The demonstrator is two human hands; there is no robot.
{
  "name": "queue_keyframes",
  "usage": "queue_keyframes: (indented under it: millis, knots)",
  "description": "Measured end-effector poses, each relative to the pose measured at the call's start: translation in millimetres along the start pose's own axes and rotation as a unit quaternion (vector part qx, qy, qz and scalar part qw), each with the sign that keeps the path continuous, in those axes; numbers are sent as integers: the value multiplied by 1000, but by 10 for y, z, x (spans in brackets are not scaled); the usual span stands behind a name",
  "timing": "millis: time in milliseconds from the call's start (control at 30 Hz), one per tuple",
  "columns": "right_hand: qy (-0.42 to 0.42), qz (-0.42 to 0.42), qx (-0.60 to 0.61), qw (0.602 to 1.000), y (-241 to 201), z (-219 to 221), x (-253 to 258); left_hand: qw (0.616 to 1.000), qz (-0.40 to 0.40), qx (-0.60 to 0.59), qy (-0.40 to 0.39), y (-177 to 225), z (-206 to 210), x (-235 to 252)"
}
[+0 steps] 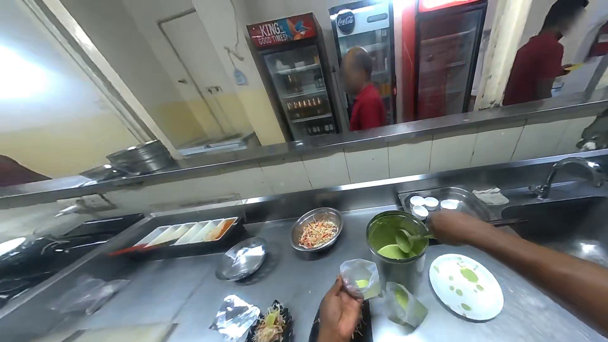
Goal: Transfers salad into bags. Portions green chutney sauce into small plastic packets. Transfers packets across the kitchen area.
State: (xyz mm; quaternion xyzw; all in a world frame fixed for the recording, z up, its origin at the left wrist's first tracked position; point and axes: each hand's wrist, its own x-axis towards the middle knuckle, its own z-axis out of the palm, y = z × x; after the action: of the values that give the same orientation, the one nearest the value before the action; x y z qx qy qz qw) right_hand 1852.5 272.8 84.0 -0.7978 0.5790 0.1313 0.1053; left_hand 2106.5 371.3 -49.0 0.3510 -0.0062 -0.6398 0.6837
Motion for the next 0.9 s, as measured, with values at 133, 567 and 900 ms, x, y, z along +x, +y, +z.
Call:
queue_keyframes:
  millis: [133, 567, 900]
  knots:
    - [-78, 3, -54, 995, -380, -190, 188, 1000, 4, -5, 5, 17, -68, -11]
    - [-158, 17, 341, 927, 170, 420, 714, 1000, 6, -1, 22, 7, -116, 66]
    - [-62, 6, 544, 837, 581, 616, -121, 1000, 7, 13, 12, 22, -113, 13]
